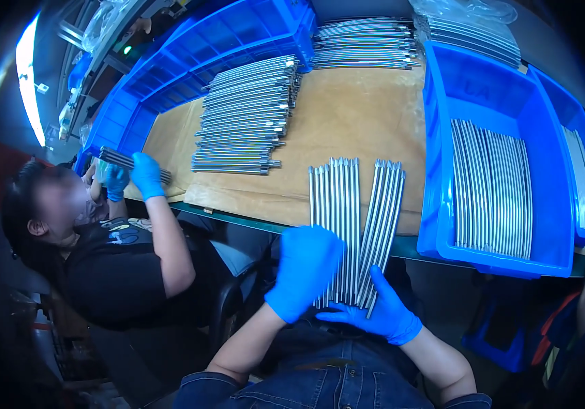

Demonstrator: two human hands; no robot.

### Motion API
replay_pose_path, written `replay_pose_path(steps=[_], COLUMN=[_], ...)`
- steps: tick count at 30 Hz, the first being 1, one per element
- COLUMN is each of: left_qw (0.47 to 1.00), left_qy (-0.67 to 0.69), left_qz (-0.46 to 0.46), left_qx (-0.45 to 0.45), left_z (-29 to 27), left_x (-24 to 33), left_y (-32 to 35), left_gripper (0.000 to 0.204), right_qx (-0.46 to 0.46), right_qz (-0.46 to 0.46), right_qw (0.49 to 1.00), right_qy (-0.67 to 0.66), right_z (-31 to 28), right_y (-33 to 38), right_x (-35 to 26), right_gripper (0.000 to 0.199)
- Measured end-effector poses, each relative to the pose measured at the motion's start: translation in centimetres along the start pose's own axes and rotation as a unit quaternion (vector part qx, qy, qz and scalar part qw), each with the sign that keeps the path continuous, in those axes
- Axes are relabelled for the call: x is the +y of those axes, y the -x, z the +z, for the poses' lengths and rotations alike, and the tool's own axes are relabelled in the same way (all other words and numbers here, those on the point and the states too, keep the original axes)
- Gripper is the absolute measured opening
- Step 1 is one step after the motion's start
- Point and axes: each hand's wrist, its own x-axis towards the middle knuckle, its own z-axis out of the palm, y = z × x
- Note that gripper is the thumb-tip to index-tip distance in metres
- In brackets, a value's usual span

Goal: Bundling thin metal rods and placing them into blue storage bins at a manual workstation.

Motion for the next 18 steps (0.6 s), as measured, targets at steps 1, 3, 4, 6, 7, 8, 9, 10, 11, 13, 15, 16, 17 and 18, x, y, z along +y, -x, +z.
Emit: replay_pose_path(steps=[1, 3, 4, 6, 7, 8, 9, 10, 11, 13, 15, 16, 17, 18], left_qw=[0.998, 0.973, 0.973, 0.964, 0.955, 0.954, 0.959, 0.964, 0.968, 0.963, 0.923, 0.921, 0.882, 0.81], left_qy=[-0.01, 0.033, 0.031, -0.074, -0.125, -0.127, -0.098, -0.065, -0.031, 0.072, 0.26, 0.26, 0.346, 0.42], left_qz=[-0.043, -0.115, -0.116, -0.098, -0.088, -0.091, -0.085, -0.078, -0.07, -0.097, -0.153, -0.157, -0.288, -0.407], left_qx=[0.041, 0.196, 0.197, 0.235, 0.253, 0.255, 0.251, 0.245, 0.239, 0.241, 0.24, 0.243, 0.14, 0.031], left_z=[-0.5, -1.8, -2.1, -2.4, -2.5, -2.4, -2.2, -1.7, -1.4, -1.4, -1.9, -1.8, -1.6, -1.3], left_x=[-1.7, -4.7, -5.3, -6.3, -6.7, -7.3, -7.9, -8.4, -8.5, -7.0, -5.2, -4.6, -4.0, -3.6], left_y=[0.0, 0.0, -0.1, -0.3, -0.1, 0.2, 0.8, 1.3, 1.8, 2.8, 4.1, 4.8, 5.4, 5.7], left_gripper=[0.009, 0.01, 0.01, 0.011, 0.011, 0.011, 0.011, 0.012, 0.012, 0.012, 0.012, 0.012, 0.013, 0.014], right_qx=[-0.002, -0.028, -0.042, -0.037, -0.03, -0.023, -0.024, -0.022, -0.02, -0.014, -0.016, -0.019, -0.017, -0.012], right_qz=[0.001, 0.01, 0.015, 0.016, 0.011, 0.005, 0.007, 0.007, 0.007, 0.003, 0.004, 0.008, 0.012, 0.011], right_qw=[1.0, 0.999, 0.999, 0.999, 0.999, 0.999, 0.999, 0.999, 0.999, 0.999, 0.999, 0.998, 0.998, 0.998], right_qy=[-0.002, 0.013, 0.022, 0.025, 0.027, 0.029, 0.031, 0.035, 0.038, 0.042, 0.048, 0.052, 0.053, 0.058], right_z=[0.0, 0.0, 0.2, 0.5, 0.6, 0.8, 0.9, 0.9, 1.0, 1.0, 1.1, 1.2, 1.3, 1.4], right_y=[-0.2, -0.5, -0.6, -0.4, -0.3, -0.3, -0.4, -0.5, -0.5, -0.3, -0.3, -0.3, -0.3, -0.2], right_x=[-0.1, -0.1, 0.0, 0.0, 0.0, 0.0, 0.1, 0.1, 0.2, 0.0, -0.1, -0.1, -0.1, -0.1], right_gripper=[0.064, 0.072, 0.077, 0.078, 0.08, 0.081, 0.081, 0.082, 0.082, 0.082, 0.083, 0.083, 0.083, 0.083])
